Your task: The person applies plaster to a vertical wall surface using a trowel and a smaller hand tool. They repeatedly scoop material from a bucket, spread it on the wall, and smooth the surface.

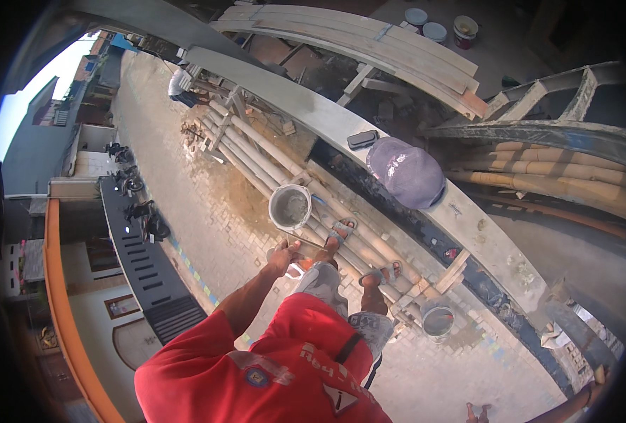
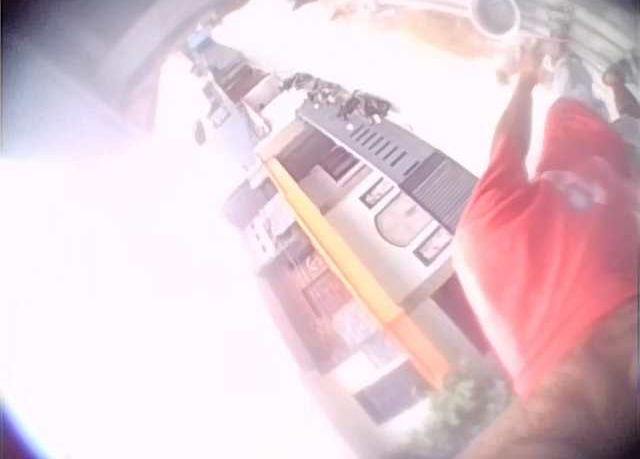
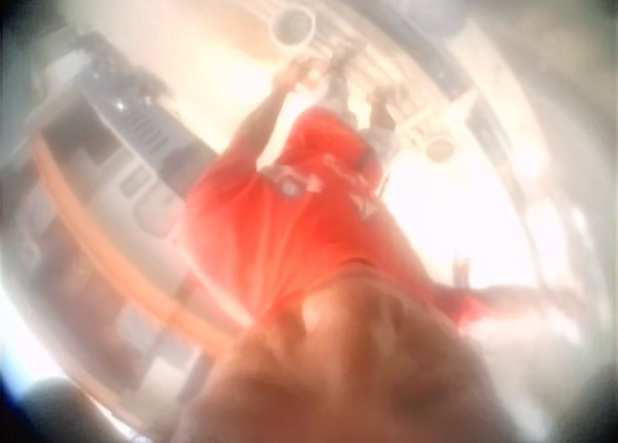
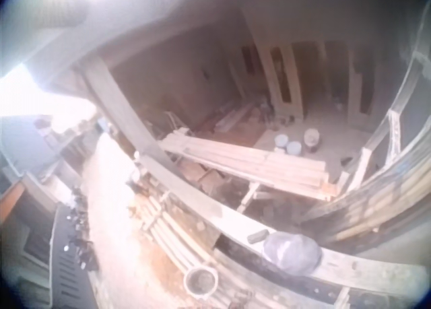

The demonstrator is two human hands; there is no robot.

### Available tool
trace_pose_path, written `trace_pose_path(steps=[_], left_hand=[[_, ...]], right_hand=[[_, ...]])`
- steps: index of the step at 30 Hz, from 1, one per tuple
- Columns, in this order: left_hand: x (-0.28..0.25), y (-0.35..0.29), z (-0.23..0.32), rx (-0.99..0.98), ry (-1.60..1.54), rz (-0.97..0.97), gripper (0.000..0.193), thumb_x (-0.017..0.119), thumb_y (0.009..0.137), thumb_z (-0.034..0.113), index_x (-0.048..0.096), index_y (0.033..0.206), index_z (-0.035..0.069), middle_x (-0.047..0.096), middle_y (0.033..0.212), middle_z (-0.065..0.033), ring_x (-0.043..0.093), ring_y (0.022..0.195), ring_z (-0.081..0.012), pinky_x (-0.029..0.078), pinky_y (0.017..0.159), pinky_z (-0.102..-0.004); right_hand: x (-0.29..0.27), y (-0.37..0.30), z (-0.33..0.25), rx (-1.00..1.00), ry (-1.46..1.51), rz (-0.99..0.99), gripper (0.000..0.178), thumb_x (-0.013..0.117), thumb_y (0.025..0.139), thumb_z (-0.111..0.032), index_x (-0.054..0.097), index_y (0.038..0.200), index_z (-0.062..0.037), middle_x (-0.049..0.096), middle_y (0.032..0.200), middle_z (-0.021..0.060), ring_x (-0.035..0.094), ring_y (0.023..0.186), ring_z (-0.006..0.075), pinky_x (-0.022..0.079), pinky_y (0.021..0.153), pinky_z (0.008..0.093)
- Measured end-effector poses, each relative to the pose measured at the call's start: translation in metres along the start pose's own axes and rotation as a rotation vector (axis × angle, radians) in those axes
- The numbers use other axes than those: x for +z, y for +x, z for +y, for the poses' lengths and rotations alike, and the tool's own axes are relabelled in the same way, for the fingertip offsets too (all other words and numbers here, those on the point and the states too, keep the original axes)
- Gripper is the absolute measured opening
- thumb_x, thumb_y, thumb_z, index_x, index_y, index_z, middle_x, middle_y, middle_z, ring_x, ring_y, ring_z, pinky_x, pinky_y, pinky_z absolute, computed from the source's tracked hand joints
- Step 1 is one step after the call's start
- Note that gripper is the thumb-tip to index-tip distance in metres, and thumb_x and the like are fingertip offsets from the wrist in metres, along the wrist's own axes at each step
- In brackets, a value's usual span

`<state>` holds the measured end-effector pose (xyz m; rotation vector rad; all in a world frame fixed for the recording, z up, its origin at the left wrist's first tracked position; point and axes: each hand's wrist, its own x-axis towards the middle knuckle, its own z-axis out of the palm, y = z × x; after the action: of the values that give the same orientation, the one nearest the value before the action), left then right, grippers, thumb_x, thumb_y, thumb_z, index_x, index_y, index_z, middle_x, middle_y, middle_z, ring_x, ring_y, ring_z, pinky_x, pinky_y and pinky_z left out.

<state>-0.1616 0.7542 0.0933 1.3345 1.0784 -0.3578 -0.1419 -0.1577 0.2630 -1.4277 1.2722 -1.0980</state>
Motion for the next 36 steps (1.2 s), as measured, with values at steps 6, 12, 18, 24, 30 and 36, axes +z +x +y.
trace_pose_path(steps=[6,12,18,24,30,36], left_hand=[[-0.014,0.093,-0.01,0.08,0.259,-0.041,0.044,0.066,0.086,0.032,0.054,0.115,0.001,0.062,0.101,-0.0086,0.059,0.091,-0.0197,0.047,0.078,-0.0342],[-0.01,0.201,-0.028,0.092,0.647,-0.142,0.049,0.073,0.078,0.032,0.06,0.11,-0.002,0.063,0.102,-0.0182,0.059,0.096,-0.0262,0.046,0.082,-0.0376],[-0.03,0.349,-0.088,0.323,0.897,-0.006,0.045,0.075,0.074,0.04,0.056,0.078,-0.001,0.055,0.091,-0.013,0.05,0.091,-0.0273,0.041,0.078,-0.0417],[-0.003,0.42,-0.095,0.105,0.932,0.246,0.052,0.075,0.074,0.041,0.06,0.101,-0.001,0.048,0.123,-0.0208,0.042,0.118,-0.0362,0.034,0.098,-0.044],[-0.02,0.439,-0.122,-0.031,0.45,-0.026,0.078,0.065,0.079,0.054,0.044,0.134,0.003,0.039,0.139,-0.0208,0.028,0.133,-0.0349,0.015,0.112,-0.0398],[-0.016,0.441,-0.116,-0.031,0.41,0.198,0.096,0.069,0.075,0.055,0.031,0.14,-0.004,0.033,0.144,-0.021,0.028,0.134,-0.0326,0.024,0.109,-0.0403]], right_hand=[[0.017,0.011,0.004,-0.107,-0.052,0.048,0.061,0.057,0.092,-0.027,0.03,0.126,0.0165,0.057,0.109,0.0307,0.063,0.092,0.0402,0.057,0.078,0.0467],[0.008,-0.264,0.155,0.329,-0.479,-0.162,0.057,0.061,0.089,-0.035,0.043,0.13,0.0003,0.056,0.115,0.0219,0.052,0.058,0.0169,0.048,0.056,0.0295],[-0.025,-0.431,0.216,0.662,-0.606,-0.418,0.046,0.058,0.091,-0.029,0.041,0.131,-0.0133,0.051,0.11,0.0178,0.049,0.05,0.0144,0.046,0.048,0.0288],[-0.056,-0.466,0.222,0.718,-0.638,-0.542,0.047,0.057,0.092,-0.031,0.04,0.133,-0.0151,0.051,0.104,0.0151,0.048,0.046,0.0149,0.047,0.045,0.0302],[-0.033,-0.485,0.193,0.695,-0.796,-0.444,0.047,0.056,0.093,-0.031,0.039,0.134,-0.0157,0.052,0.102,0.0136,0.049,0.047,0.015,0.046,0.043,0.0286],[-0.112,-0.444,0.23,0.069,-1.25,-1.106,0.04,0.051,0.095,-0.029,0.053,0.123,-0.0002,0.054,0.124,0.0175,0.056,0.106,0.0293,0.038,0.101,0.0395]])
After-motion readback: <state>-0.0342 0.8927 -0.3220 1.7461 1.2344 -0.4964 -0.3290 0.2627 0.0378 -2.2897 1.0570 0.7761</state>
